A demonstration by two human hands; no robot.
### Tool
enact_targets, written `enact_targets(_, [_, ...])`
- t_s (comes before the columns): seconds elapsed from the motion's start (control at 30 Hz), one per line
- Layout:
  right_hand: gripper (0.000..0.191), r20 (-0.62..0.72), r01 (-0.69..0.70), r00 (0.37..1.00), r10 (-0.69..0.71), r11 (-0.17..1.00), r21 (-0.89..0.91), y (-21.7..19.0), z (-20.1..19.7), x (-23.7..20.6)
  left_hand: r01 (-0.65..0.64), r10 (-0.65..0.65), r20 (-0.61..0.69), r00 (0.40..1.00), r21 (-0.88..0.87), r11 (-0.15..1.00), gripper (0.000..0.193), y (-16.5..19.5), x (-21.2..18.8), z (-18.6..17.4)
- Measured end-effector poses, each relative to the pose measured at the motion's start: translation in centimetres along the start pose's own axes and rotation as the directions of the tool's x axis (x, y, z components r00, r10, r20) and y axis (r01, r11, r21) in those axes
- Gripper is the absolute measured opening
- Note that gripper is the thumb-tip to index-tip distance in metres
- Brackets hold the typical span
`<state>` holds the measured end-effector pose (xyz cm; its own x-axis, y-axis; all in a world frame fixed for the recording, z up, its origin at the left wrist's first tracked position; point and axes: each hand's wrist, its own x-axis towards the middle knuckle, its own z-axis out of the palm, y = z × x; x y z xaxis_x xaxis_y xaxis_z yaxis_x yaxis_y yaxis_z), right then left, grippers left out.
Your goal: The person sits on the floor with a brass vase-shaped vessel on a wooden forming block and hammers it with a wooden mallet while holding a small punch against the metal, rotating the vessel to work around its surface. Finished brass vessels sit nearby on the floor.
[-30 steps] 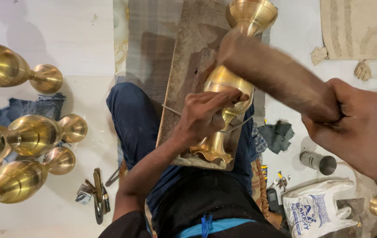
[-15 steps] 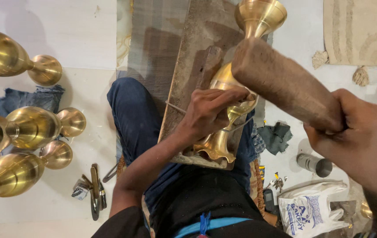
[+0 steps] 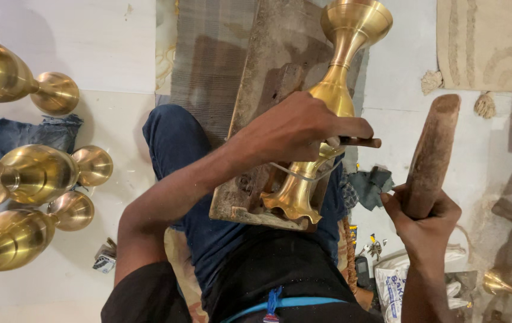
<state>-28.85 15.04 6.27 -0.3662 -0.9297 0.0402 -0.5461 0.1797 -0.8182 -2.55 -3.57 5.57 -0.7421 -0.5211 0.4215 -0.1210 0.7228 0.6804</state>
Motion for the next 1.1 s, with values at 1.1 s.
enact_targets(1.1, [0.026, 0.45, 0.405, 0.888, -0.097, 0.628, -0.664, -15.1, -1.6, 8.4, 0.056, -0.141, -0.52, 0.842, -0.175, 0.983, 0.053, 0.2, -5.3, 3.9])
